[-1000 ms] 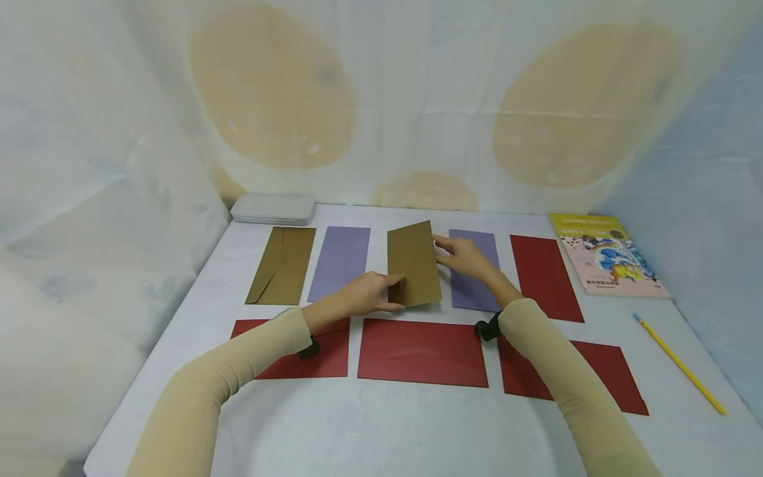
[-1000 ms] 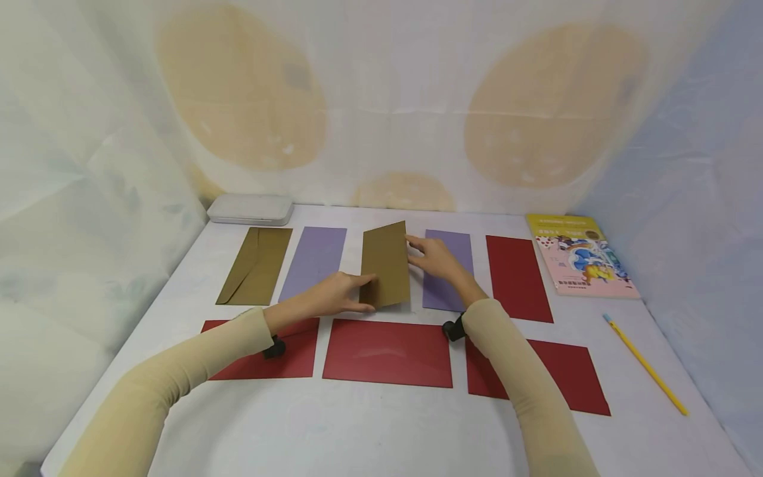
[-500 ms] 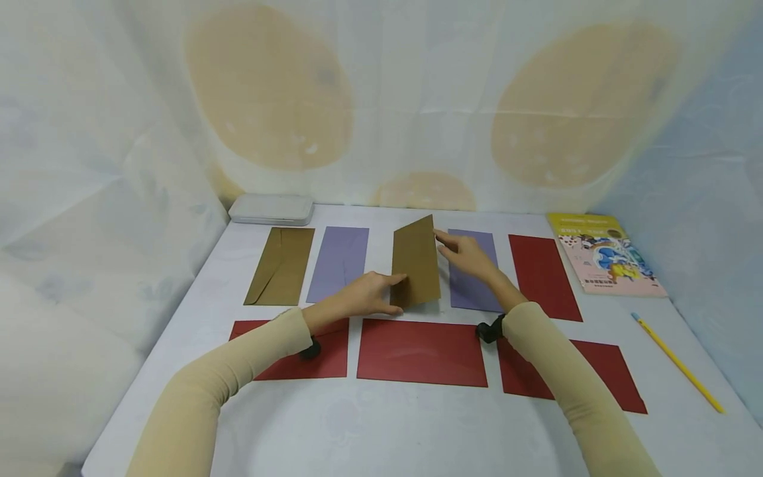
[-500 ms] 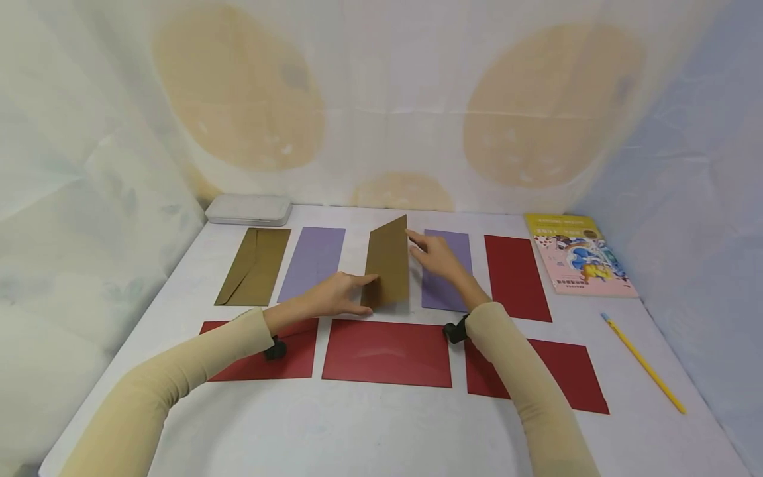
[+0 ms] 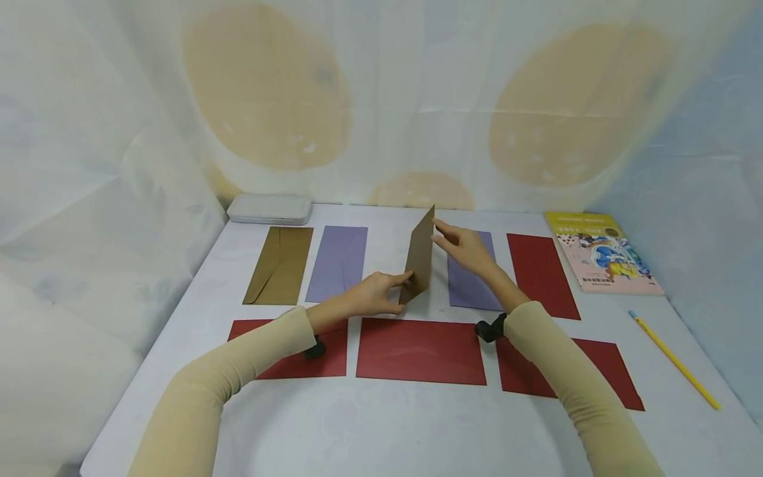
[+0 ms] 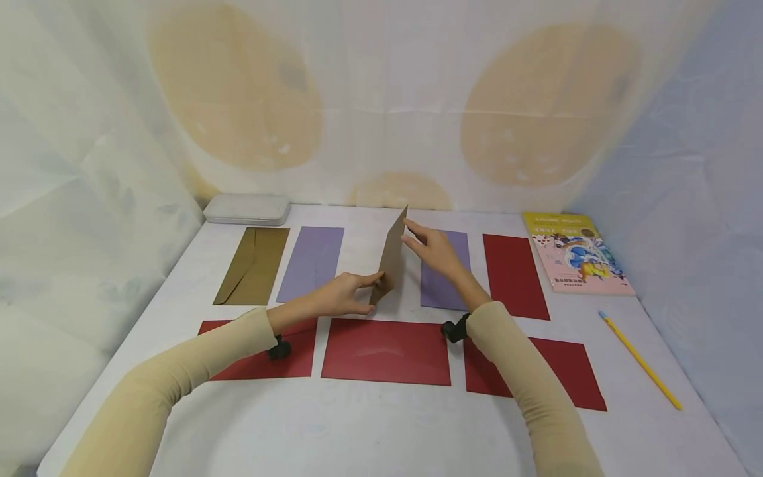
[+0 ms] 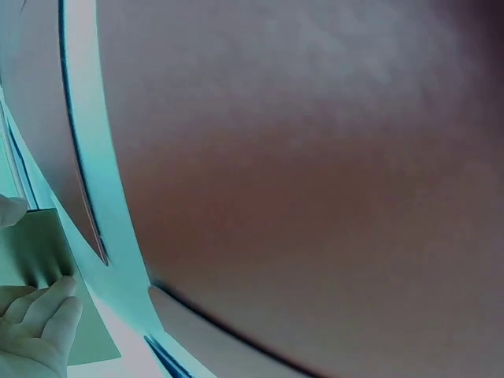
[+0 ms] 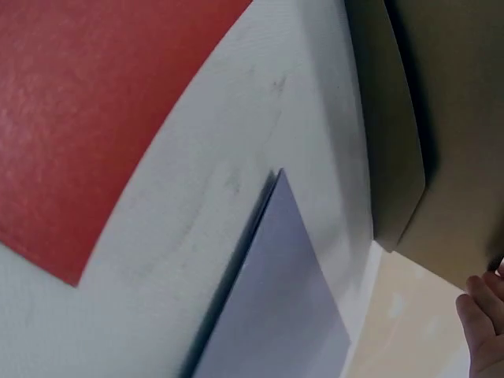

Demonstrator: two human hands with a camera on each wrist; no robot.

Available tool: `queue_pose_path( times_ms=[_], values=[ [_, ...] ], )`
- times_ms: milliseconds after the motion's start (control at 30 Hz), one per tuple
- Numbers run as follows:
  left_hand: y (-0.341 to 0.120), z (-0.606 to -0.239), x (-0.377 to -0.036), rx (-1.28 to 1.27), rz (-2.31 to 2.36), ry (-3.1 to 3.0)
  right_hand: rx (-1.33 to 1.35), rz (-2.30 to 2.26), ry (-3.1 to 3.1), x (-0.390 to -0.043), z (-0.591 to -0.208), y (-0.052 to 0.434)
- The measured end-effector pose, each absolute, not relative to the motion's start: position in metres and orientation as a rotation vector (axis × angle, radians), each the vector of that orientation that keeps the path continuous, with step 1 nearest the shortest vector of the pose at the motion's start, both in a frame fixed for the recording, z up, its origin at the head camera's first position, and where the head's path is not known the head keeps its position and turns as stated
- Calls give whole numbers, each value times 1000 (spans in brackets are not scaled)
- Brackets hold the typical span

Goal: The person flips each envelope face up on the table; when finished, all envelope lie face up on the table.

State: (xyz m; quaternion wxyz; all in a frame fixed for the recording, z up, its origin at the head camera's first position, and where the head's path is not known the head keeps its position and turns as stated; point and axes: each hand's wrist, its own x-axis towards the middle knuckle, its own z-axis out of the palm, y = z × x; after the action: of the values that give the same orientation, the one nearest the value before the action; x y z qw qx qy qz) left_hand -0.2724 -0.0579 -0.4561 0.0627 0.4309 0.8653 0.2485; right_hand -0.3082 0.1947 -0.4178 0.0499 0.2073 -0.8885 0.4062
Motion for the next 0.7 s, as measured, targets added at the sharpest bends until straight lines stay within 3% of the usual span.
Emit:
queue_pose_path(
  times_ms=[700],
  values=[
    [-60, -452, -266, 1369, 923, 2644, 635, 1106, -2748, -309, -403, 188]
  ],
)
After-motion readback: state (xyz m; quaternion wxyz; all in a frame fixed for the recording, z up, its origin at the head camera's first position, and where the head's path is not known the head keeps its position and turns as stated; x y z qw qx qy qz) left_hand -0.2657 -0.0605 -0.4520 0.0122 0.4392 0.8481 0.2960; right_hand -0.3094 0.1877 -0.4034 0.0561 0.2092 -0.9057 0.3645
